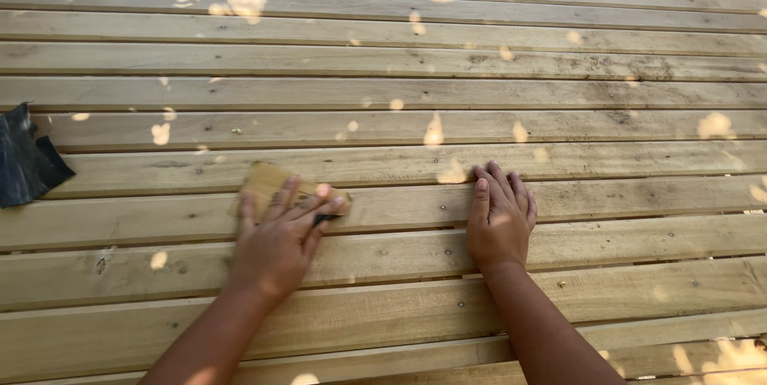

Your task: The person sands the slatted wooden surface of a large outdoor furniture panel, rubbing a piece of sandpaper by hand back and forth across the planks. They move the sandpaper to different sections of the panel, occasionally repositioning it in their hand, and steady the panel with the other hand.

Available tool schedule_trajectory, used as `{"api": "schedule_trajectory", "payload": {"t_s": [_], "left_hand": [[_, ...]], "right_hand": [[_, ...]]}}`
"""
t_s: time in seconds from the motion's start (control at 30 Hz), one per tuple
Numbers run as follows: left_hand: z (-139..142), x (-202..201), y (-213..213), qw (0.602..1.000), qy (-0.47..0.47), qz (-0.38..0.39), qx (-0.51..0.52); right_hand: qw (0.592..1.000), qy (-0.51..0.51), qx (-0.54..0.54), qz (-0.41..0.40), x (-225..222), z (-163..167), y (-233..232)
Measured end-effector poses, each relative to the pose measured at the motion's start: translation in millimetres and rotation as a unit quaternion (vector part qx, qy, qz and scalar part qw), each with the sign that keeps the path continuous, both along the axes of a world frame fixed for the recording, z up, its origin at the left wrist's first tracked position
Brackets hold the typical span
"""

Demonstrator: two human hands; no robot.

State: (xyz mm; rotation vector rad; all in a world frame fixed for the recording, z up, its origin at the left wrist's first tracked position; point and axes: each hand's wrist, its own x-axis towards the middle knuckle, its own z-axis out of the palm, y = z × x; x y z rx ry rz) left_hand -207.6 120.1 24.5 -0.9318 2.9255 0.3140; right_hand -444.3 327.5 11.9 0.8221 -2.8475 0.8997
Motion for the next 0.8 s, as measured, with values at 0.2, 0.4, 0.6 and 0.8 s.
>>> {"api": "schedule_trajectory", "payload": {"t_s": [0.2, 0.4, 0.6, 0.8], "left_hand": [[-7, 99, -79, 0.969, 0.065, 0.229, -0.058], [0, -44, 22, 0.997, 0.066, 0.013, 0.041], [10, -108, 60, 0.992, 0.063, -0.086, 0.071], [18, 40, -68, 0.991, 0.053, 0.12, 0.012]], "right_hand": [[1.0, 0.01, 0.008, -0.003, -1, -4, -3], [1.0, 0.013, 0.018, -0.004, -4, -8, -4], [1.0, 0.022, 0.016, 0.003, -4, -9, -1], [0.999, 0.029, 0.022, 0.007, -5, -11, -3]]}}
